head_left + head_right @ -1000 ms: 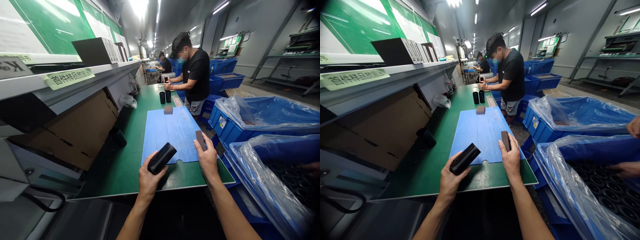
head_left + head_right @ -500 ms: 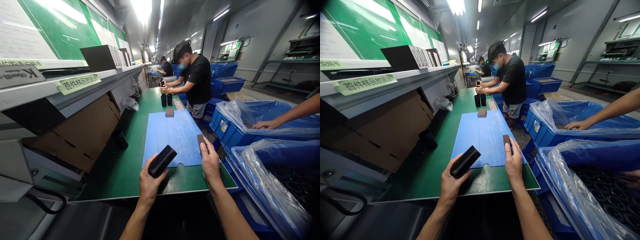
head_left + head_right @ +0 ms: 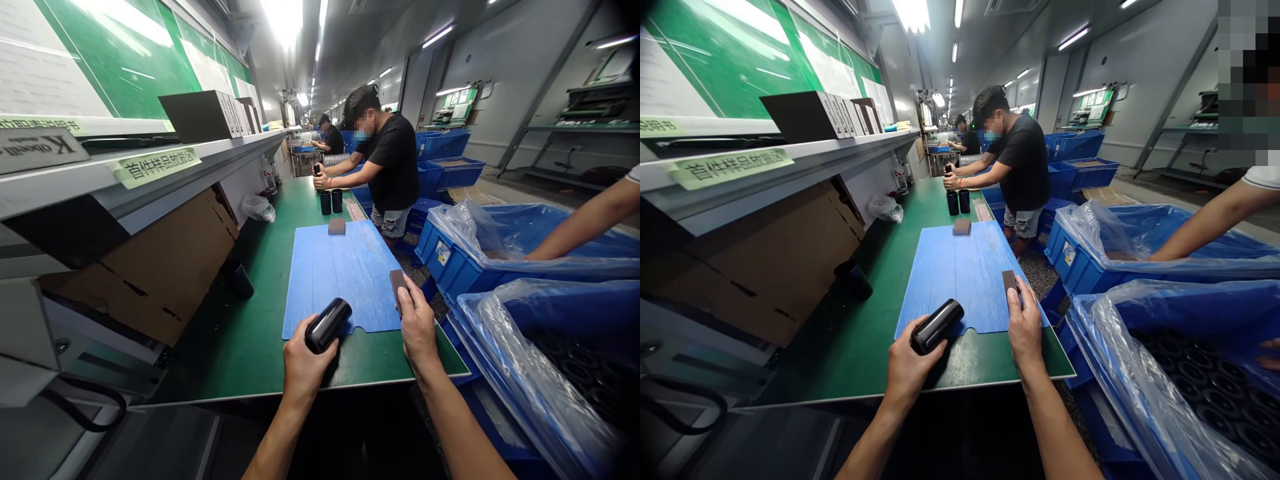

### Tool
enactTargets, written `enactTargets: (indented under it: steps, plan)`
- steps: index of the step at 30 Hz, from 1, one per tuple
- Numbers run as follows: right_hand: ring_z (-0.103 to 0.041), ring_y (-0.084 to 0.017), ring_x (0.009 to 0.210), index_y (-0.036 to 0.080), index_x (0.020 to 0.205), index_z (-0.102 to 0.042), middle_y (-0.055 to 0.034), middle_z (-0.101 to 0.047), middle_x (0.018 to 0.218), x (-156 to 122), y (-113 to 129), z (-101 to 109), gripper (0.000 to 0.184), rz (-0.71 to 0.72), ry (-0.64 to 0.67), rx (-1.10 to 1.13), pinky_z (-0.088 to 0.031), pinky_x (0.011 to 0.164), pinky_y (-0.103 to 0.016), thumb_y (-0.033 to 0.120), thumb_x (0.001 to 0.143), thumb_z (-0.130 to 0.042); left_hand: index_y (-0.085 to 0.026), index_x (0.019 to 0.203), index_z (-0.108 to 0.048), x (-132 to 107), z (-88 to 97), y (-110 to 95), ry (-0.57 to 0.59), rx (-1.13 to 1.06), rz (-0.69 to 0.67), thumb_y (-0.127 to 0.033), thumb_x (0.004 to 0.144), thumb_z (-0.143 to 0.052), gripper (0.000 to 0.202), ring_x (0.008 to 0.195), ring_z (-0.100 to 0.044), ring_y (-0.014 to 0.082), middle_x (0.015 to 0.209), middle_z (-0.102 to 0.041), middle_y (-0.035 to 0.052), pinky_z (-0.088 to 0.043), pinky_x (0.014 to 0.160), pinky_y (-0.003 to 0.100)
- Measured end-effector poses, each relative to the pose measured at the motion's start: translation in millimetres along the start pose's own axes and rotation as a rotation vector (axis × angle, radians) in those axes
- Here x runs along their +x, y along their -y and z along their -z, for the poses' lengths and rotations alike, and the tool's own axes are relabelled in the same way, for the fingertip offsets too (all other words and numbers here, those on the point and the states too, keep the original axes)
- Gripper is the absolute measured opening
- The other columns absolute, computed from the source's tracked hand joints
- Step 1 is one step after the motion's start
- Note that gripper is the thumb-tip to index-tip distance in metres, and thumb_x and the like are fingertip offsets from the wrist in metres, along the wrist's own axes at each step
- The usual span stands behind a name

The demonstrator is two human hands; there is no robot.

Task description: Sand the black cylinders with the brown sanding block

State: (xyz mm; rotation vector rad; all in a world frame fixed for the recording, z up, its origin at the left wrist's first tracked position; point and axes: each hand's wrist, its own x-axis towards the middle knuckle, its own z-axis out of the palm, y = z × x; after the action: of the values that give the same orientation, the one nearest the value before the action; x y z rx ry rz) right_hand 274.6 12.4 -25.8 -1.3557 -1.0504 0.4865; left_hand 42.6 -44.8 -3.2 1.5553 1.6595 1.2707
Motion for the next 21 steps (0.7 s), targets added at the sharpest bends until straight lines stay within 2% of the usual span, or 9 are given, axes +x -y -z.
enactTargets:
  steps: [6,14,18,21]
  plan:
    - [-0.050,-0.030,0.135,0.023,0.143,-0.055,-0.0090,-0.055,0.147,0,1,1,0.056,-0.002,-0.006,0.015,-0.037,0.114,-0.050,0.054,0.095,-0.052,-0.020,0.118,-0.067,1,0.0,-2,0.010,0.011,0.005,-0.033,0.072,-0.079,0.050,0.097,-0.072,0.0242,0.105,-0.076,0.0053,-0.056,0.090,0.035]
    - [-0.051,-0.031,0.135,0.019,0.143,-0.055,-0.0109,-0.057,0.145,0,3,0,0.060,-0.008,-0.007,0.032,-0.038,0.114,-0.051,0.056,0.095,-0.051,-0.020,0.117,-0.067,0,-0.8,-1,-0.002,0.052,-0.022,-0.035,0.072,-0.078,0.048,0.094,-0.073,0.0250,0.104,-0.076,0.0053,-0.058,0.088,0.035]
    - [-0.049,-0.029,0.138,0.021,0.143,-0.055,-0.0095,-0.055,0.147,-10,20,8,0.056,0.008,0.011,0.011,-0.037,0.116,-0.050,0.053,0.097,-0.050,-0.020,0.118,-0.068,1,-1.8,3,-0.002,0.078,-0.020,-0.039,0.071,-0.078,0.051,0.093,-0.074,0.0269,0.102,-0.077,0.0065,-0.059,0.087,0.037]
    - [-0.041,-0.027,0.144,0.027,0.145,-0.053,-0.0046,-0.047,0.154,-33,46,12,0.049,0.169,0.092,-0.136,-0.032,0.120,-0.049,0.046,0.099,-0.050,-0.019,0.118,-0.069,2,-3.7,6,-0.008,0.073,-0.016,-0.040,0.069,-0.079,0.054,0.096,-0.074,0.0288,0.105,-0.078,0.0082,-0.059,0.090,0.040]
